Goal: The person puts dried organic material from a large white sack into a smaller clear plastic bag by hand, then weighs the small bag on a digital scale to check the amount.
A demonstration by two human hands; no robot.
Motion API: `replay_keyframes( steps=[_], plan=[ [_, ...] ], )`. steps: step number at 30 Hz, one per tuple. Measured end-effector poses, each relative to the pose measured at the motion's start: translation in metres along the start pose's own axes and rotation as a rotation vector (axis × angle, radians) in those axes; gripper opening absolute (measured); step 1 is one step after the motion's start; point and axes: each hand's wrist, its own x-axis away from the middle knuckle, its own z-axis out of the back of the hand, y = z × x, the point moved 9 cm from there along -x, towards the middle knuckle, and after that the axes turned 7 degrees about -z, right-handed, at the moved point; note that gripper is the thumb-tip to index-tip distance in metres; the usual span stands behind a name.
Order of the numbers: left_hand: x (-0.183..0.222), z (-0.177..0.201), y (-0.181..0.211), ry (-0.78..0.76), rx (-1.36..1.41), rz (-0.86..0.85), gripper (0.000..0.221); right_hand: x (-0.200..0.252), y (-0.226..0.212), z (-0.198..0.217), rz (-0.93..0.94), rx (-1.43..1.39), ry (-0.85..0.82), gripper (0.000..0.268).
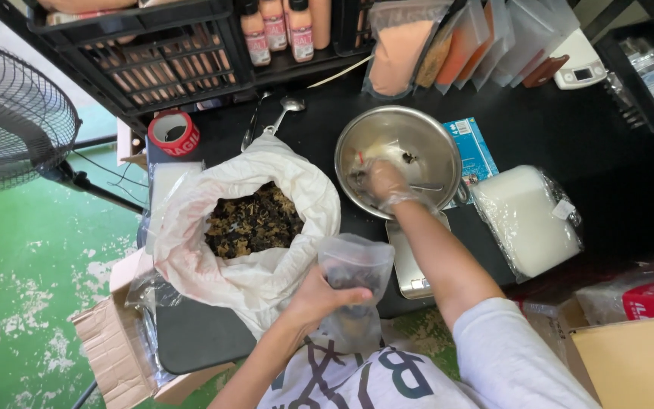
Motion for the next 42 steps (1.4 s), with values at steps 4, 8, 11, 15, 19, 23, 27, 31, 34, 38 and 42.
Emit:
replay_keyframes(
  steps=[4,8,11,15,19,23,27,31,34,38,42],
  plan=[
    [-0.004,0.016,-0.005,0.156,-0.055,0.12,0.073,-0.04,0.041,-0.012,0.177,-0.426,0.215,0.024],
    [-0.003,0.021,0.004,0.198,-0.214,0.171,0.085,0.084,-0.049,0.062,0.423,-0.67,-0.249,0.028],
    [-0.006,0.021,0.001,0.165,-0.281,0.169,0.084,0.14,-0.079,0.081,0.471,-0.342,-0.397,0.024],
    [-0.005,0.003,0.01,0.085,-0.25,0.084,0.082,0.167,-0.086,0.078,0.516,0.085,-0.498,0.021],
    [-0.003,-0.011,-0.01,-0.031,-0.192,0.102,0.081,0.178,-0.089,0.072,0.54,0.071,-0.596,0.027],
    [0.002,-0.01,-0.018,-0.101,-0.115,0.051,0.056,0.177,-0.059,0.031,0.533,0.114,-0.733,0.024],
    [0.007,-0.017,-0.011,-0.197,-0.099,-0.033,0.049,0.177,-0.04,0.021,0.469,0.192,-0.699,0.014],
    [0.018,-0.014,-0.01,-0.204,-0.131,-0.05,0.043,0.211,-0.079,0.046,0.476,0.129,-0.753,0.015],
    [0.028,-0.02,0.012,-0.203,-0.175,-0.076,0.051,0.21,-0.07,0.042,0.411,0.068,-0.709,0.011],
    [0.033,-0.012,0.018,-0.147,-0.179,-0.013,0.068,0.224,-0.076,0.048,0.357,0.076,-0.607,0.01],
    [0.038,-0.015,0.033,-0.172,-0.197,-0.156,0.057,0.21,-0.038,-0.001,0.339,-0.032,-0.628,0.01]
  ],
)
